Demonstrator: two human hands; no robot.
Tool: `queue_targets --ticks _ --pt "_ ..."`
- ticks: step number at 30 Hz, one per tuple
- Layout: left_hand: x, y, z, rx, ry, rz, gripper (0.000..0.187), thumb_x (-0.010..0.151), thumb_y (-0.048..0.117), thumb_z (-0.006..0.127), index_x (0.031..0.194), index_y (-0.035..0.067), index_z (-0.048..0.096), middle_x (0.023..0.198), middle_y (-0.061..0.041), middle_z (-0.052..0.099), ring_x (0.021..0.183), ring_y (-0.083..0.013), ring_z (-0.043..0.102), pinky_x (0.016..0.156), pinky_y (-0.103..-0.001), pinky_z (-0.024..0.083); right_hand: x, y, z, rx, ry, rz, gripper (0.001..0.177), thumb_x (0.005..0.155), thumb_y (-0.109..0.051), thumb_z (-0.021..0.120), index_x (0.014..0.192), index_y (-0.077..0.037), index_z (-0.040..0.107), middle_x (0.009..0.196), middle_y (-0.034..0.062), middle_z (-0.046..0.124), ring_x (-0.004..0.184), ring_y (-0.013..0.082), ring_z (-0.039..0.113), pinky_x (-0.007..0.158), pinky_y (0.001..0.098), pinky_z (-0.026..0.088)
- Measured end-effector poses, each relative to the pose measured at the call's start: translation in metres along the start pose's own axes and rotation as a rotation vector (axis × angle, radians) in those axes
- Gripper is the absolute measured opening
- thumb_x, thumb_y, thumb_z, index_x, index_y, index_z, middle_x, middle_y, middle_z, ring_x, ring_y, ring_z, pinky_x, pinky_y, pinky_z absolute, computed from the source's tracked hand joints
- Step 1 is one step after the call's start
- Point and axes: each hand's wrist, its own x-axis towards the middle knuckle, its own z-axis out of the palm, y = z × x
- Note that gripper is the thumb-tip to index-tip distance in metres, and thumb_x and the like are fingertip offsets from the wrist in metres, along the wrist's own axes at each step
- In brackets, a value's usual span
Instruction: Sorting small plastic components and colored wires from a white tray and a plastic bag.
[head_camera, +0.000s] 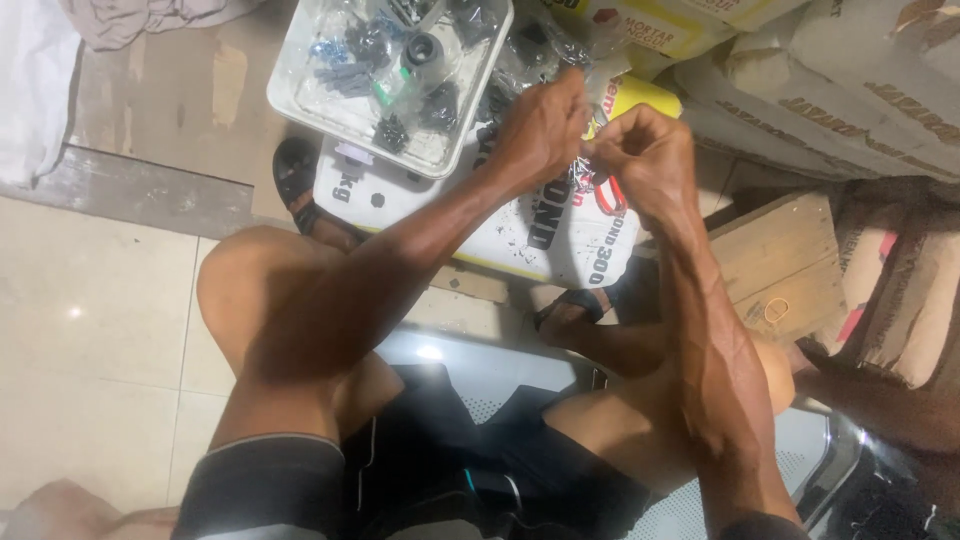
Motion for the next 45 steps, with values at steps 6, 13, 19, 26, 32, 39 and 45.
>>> queue_targets --ticks 6,13,19,26,32,39,45 --pt "0.0 -0.034 0.021 0.057 0.075 -0.052 0.018 0.103 0.002 0.043 0.105 -0.007 0.058 0.057 0.005 0.059 0.041 -0.0105 0.059 0.028 -0.023 0.043 0.005 0.016 0.0 -0.254 -0.213 0.111 0.018 0.099 0.004 0.069 0.089 -0.009 0.062 0.079 0.0054 0.069 0.059 0.0125 0.064 0.053 0.0263 0.059" --pt "-0.015 -0.024 0.009 0.286 -0.154 -0.373 0.007 0.092 -0.005 0.068 0.089 -0.002 0.073 0.085 -0.018 0.075 0.079 -0.0337 0.076 0.065 -0.043 0.065 -0.003 0.024 -0.004 -0.488 -0.064 0.073 0.015 0.1 0.0 0.062 0.091 -0.007 0.071 0.089 0.01 0.076 0.077 0.0187 0.073 0.062 0.0332 0.063" --pt "-0.046 -0.019 -0.023 0.464 -0.494 -0.12 0.018 0.095 -0.004 0.057 0.107 -0.008 0.069 0.101 -0.028 0.069 0.089 -0.038 0.075 0.071 -0.045 0.062 0.006 0.039 0.013 -0.572 -0.098 0.136 0.016 0.099 -0.008 0.063 0.104 -0.01 0.079 0.095 0.0208 0.074 0.097 0.0413 0.073 0.088 0.05 0.056" --pt "-0.043 -0.017 -0.023 0.402 -0.512 -0.102 0.016 0.094 -0.008 0.052 0.102 -0.01 0.067 0.099 -0.026 0.064 0.083 -0.038 0.074 0.067 -0.048 0.058 -0.006 -0.005 0.012 -0.403 -0.148 0.183 0.018 0.101 -0.006 0.061 0.112 -0.001 0.073 0.103 0.027 0.072 0.1 0.0443 0.072 0.088 0.0522 0.056" --pt "-0.041 -0.022 0.001 0.091 -0.423 -0.289 0.014 0.093 -0.008 0.056 0.099 -0.01 0.068 0.088 -0.025 0.067 0.078 -0.036 0.074 0.059 -0.042 0.058 -0.025 -0.003 -0.008 -0.211 -0.074 0.002 0.017 0.097 0.001 0.067 0.113 0.001 0.072 0.092 0.0229 0.071 0.086 0.0308 0.071 0.08 0.0433 0.057" --pt "0.002 0.068 -0.044 -0.557 -0.029 -0.662 0.002 0.096 0.004 0.072 0.096 0.004 0.071 0.094 -0.012 0.077 0.062 -0.0181 0.077 0.052 -0.023 0.067 -0.028 -0.016 -0.024 -0.193 0.097 -0.166 0.021 0.103 -0.017 0.071 0.118 -0.003 0.072 0.091 0.0102 0.077 0.075 0.0183 0.075 0.072 0.0317 0.063" --pt "0.002 0.063 -0.056 -0.667 0.029 -0.736 0.006 0.097 -0.002 0.072 0.092 0.001 0.07 0.081 -0.012 0.076 0.057 -0.0194 0.075 0.052 -0.024 0.067 -0.02 -0.013 -0.012 -0.165 0.038 -0.302 0.019 0.105 -0.009 0.067 0.121 0.001 0.07 0.106 0.018 0.076 0.081 0.0234 0.078 0.071 0.0306 0.066"
